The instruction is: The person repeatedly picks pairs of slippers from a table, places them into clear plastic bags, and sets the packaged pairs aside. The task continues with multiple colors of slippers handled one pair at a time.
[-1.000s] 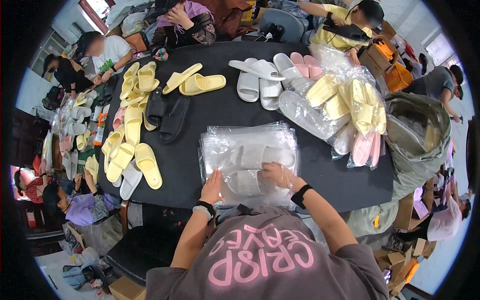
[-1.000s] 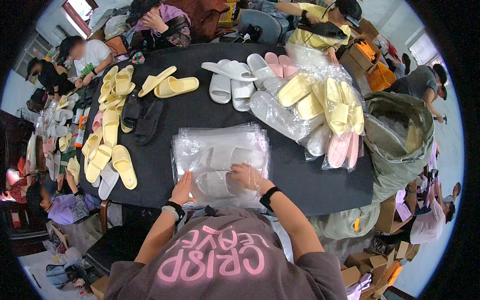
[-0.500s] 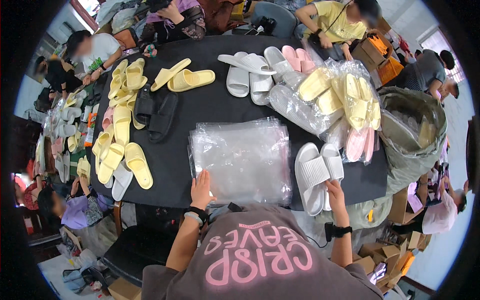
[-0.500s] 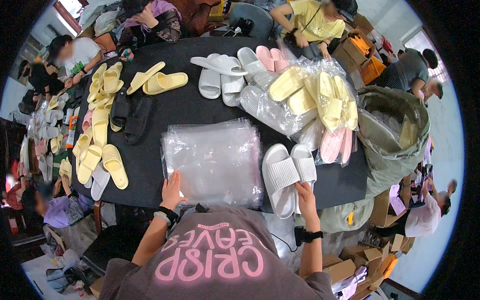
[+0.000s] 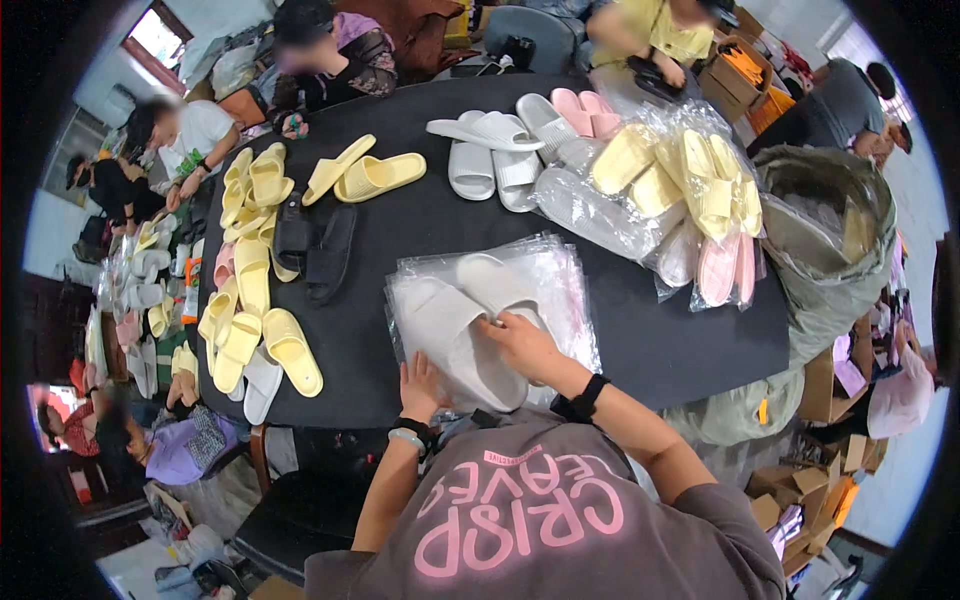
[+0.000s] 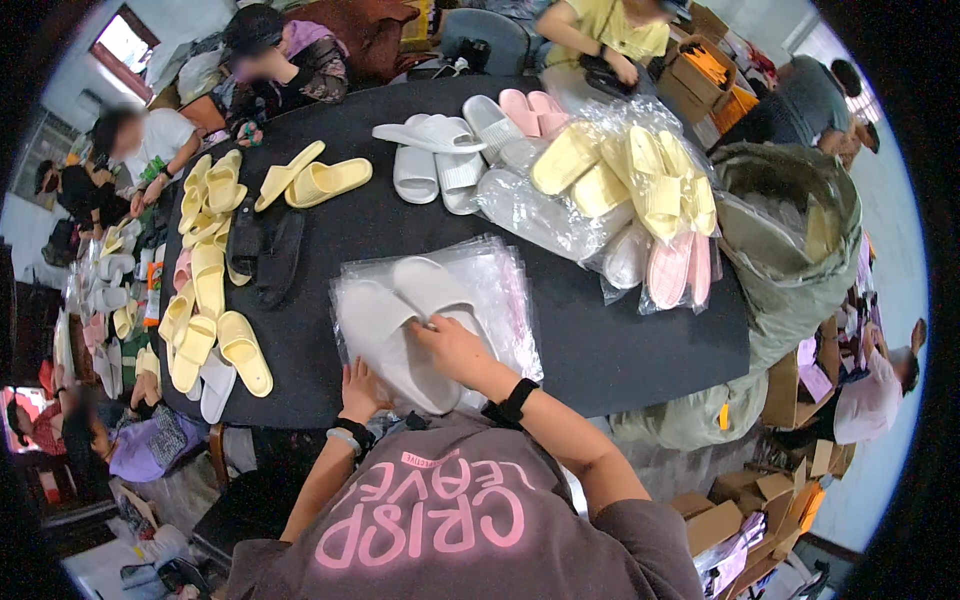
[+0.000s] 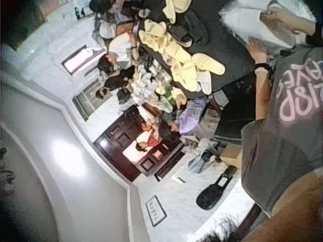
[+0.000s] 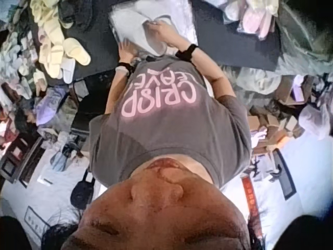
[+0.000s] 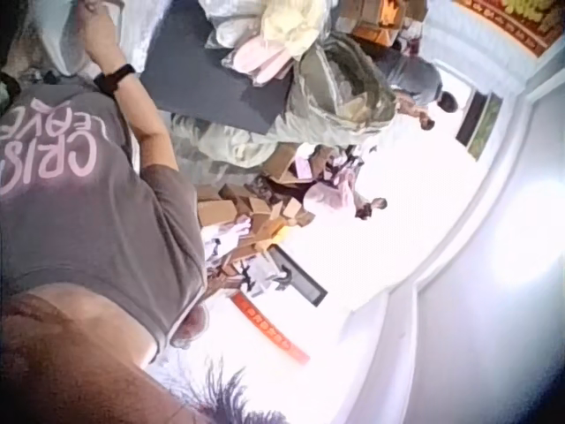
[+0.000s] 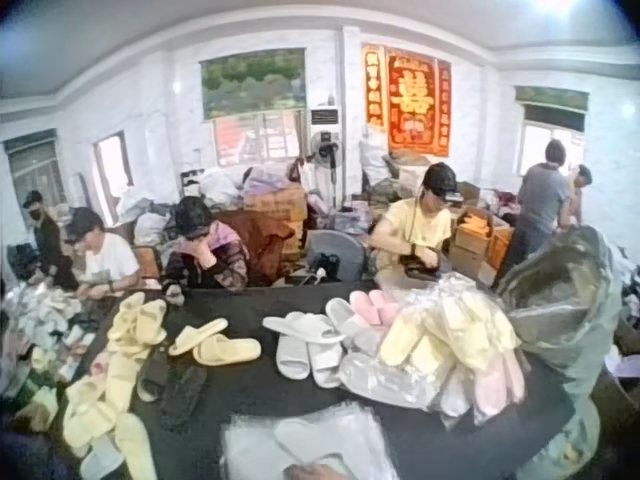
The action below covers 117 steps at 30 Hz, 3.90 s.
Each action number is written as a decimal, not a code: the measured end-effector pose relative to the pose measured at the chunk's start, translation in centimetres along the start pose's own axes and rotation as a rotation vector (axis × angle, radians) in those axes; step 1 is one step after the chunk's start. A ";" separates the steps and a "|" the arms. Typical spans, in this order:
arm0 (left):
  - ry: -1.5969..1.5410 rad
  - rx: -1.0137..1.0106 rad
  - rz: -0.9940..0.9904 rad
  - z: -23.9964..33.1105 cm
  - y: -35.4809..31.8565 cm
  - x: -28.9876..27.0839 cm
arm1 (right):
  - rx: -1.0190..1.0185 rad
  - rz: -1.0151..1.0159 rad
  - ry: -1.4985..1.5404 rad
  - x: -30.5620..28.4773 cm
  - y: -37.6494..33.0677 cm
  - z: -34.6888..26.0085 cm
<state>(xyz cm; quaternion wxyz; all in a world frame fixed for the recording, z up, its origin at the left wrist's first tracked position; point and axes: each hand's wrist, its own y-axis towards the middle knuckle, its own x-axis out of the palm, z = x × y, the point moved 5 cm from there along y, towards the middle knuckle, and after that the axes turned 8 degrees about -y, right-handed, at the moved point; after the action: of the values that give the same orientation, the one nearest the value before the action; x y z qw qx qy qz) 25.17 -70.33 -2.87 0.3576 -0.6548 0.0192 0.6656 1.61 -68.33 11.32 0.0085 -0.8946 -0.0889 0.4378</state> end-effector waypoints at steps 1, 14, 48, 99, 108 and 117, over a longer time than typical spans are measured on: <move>-0.037 0.010 0.031 0.2 -0.2 -1.1 | 0.035 0.009 -0.063 1.7 0.0 1.2; -0.443 0.036 0.287 -0.6 2.5 -7.3 | 0.257 0.032 0.020 2.2 -7.6 8.9; -0.631 0.189 0.519 3.9 1.2 -12.4 | 0.240 -0.153 -0.015 6.1 -11.0 13.8; -0.263 0.150 0.160 4.4 0.0 -1.2 | 0.276 -0.025 -1.099 -9.5 -4.9 22.3; -0.186 0.127 0.118 4.5 0.3 -0.8 | 0.075 0.312 -0.910 -15.6 -4.2 21.4; -0.200 0.124 0.096 4.5 -0.4 -1.2 | -0.119 0.677 -0.299 -29.0 -5.3 5.7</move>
<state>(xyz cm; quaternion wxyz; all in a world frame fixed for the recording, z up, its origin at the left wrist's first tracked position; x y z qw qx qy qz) 21.36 -68.31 -1.02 0.3654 -0.5602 0.0560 0.7413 -21.05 -68.27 30.97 -0.2017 -0.7986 0.1862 0.5356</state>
